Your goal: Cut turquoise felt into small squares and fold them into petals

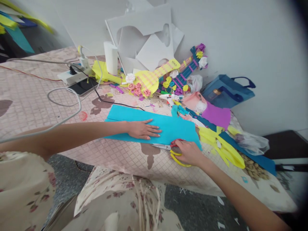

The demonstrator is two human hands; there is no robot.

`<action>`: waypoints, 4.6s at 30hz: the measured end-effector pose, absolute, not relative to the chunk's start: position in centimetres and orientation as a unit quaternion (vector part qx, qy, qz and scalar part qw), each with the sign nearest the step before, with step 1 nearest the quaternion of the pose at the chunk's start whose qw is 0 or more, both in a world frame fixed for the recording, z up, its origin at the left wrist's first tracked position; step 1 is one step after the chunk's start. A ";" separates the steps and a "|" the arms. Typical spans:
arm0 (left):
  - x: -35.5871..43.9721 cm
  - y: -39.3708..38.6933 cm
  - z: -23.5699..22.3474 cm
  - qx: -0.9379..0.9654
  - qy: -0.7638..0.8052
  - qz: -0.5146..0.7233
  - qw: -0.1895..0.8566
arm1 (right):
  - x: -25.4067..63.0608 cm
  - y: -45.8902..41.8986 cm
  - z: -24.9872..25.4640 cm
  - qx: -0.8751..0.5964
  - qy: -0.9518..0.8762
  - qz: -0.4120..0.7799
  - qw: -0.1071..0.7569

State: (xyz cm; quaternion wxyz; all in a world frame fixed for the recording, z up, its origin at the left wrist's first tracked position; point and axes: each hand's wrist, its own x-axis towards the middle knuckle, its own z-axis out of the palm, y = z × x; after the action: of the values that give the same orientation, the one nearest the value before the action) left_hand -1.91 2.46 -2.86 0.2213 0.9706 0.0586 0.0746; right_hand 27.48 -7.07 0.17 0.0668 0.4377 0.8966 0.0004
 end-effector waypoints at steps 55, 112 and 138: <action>-2.0 2.7 -3.1 0.973 0.069 0.040 0.215 | 24.2 -7.8 0.8 0.481 0.872 0.000 0.089; -7.8 2.7 -0.7 0.973 0.122 0.060 0.185 | 21.6 -8.1 1.1 0.476 0.874 0.008 0.094; -8.8 3.1 -2.6 0.968 0.099 0.078 0.215 | 20.5 -8.2 0.9 0.485 0.868 0.006 0.105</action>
State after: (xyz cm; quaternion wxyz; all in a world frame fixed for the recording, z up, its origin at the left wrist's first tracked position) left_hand -8.83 3.08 -2.60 0.2155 0.9684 0.0990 0.0779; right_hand 20.51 -8.21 0.89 0.1052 0.4847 0.8683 0.0057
